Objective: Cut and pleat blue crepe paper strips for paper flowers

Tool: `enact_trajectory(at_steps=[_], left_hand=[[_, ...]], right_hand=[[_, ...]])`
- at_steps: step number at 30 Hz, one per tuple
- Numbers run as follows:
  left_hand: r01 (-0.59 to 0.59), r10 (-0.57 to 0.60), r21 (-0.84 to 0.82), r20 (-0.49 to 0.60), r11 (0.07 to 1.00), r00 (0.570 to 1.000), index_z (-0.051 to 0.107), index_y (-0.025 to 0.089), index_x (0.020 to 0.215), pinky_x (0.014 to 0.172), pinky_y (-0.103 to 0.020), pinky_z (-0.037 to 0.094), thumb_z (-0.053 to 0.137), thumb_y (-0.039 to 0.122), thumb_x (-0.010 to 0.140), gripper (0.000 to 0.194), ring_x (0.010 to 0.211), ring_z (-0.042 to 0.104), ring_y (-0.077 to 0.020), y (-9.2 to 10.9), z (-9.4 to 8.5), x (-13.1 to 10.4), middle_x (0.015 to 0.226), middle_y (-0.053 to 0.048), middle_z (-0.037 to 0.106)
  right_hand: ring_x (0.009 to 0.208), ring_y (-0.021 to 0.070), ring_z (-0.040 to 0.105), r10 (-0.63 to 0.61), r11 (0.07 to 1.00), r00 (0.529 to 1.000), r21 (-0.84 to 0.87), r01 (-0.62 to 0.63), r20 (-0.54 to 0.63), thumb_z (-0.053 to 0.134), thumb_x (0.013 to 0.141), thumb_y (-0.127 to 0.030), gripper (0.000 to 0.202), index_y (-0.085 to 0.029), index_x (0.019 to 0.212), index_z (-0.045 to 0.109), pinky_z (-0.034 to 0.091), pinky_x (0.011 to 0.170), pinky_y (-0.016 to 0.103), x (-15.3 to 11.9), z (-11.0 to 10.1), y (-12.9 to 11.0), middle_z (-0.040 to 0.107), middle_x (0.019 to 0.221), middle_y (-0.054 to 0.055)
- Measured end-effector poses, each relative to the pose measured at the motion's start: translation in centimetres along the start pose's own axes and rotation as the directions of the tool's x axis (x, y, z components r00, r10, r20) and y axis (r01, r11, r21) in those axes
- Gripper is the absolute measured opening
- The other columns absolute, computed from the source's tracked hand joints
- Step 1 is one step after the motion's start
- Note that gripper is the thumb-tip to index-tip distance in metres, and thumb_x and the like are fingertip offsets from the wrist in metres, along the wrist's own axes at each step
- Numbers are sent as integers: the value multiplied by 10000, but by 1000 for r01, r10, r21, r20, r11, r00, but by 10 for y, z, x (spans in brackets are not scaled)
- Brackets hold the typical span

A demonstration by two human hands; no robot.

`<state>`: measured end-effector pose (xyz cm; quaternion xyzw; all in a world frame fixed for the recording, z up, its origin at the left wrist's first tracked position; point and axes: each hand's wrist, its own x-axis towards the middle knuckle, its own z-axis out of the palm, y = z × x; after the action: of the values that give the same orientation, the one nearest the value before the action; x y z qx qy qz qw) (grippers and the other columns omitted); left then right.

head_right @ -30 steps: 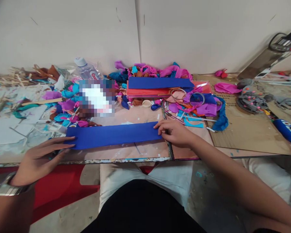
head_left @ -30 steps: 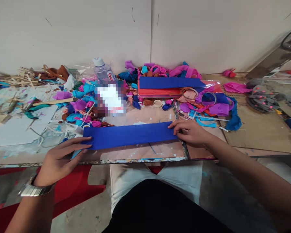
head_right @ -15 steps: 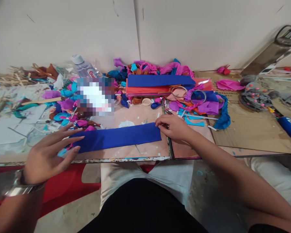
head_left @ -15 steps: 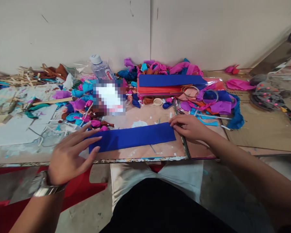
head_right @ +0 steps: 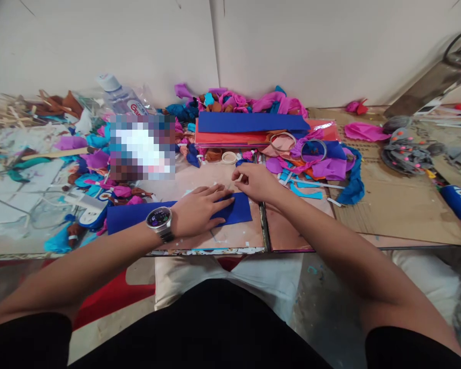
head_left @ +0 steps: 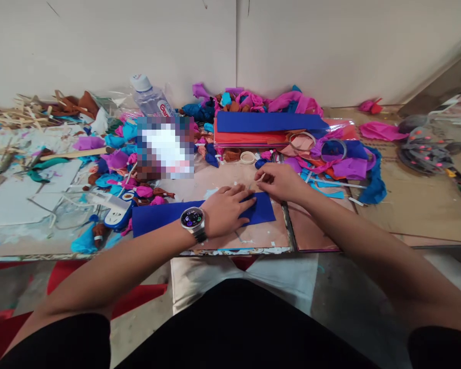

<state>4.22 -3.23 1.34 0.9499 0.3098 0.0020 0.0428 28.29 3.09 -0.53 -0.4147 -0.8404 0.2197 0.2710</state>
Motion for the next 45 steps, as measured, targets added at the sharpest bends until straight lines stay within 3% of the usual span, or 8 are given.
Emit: enact_trajectory(at_steps=[3,7,10,16,22,29,36,45], left_hand=[[14,-13,-65,7,998,1000,507,238,1536,1190,-552,397,583,396,998,566,1517,406,-363,-10,3,-7,1643,-120,440],[28,-27,-104,10,994,1000,522,263,1530,1222,-585,351,596,406,986,567,1539,374,-372,-21,0,-13,1654,-120,424],[26,-26,-120,7,992,1000,540,251,1513,1227,-572,359,592,402,989,549,1545,368,-366,-24,-1,-13,1651,-119,430],[-18,14,-149,-28,989,1000,507,246,1531,1247,-588,333,584,347,992,554,1549,364,-348,-26,3,-14,1654,-114,421],[-8,3,-182,-29,983,1000,517,213,1515,1251,-590,331,583,336,985,548,1543,376,-347,-28,5,-15,1621,-145,459],[-4,-3,-215,-29,977,1000,448,176,1561,1254,-610,315,574,304,963,624,1562,340,-353,-27,9,-14,1633,-167,436],[-60,33,-256,-111,965,993,422,139,1562,1252,-546,352,601,267,927,672,1562,348,-330,-29,11,-11,1613,-180,457],[-82,46,-286,-130,955,990,415,178,1567,1242,-560,364,610,222,905,692,1560,353,-333,-29,12,-11,1604,-169,464]], right_hand=[[726,185,663,-58,997,998,-56,60,25,672,896,-250,108,-185,929,752,509,680,313,-5,-5,4,713,892,70],[952,270,675,-195,971,965,-100,215,174,740,906,-358,198,-209,1018,803,518,840,391,-12,-9,9,735,995,110],[964,269,677,-205,966,953,-111,234,222,730,927,-349,168,-233,1014,816,509,878,403,-14,-8,7,742,998,98],[852,220,687,-138,987,975,-59,150,174,680,946,-274,105,-208,922,758,516,806,347,-15,-2,-6,750,896,67],[673,155,673,76,992,990,94,-87,118,708,914,-288,248,-229,1155,706,508,655,278,-20,5,-9,775,882,18],[647,137,637,86,976,992,194,-102,91,733,878,-269,393,-243,1264,662,534,647,283,-24,14,-1,761,962,25],[864,194,700,-11,977,999,215,1,48,697,901,-218,328,-257,1225,664,587,779,331,-23,12,-6,712,1115,68],[771,184,683,58,974,998,220,-62,24,712,898,-249,325,-253,1220,673,576,685,318,-25,17,1,743,984,48]])
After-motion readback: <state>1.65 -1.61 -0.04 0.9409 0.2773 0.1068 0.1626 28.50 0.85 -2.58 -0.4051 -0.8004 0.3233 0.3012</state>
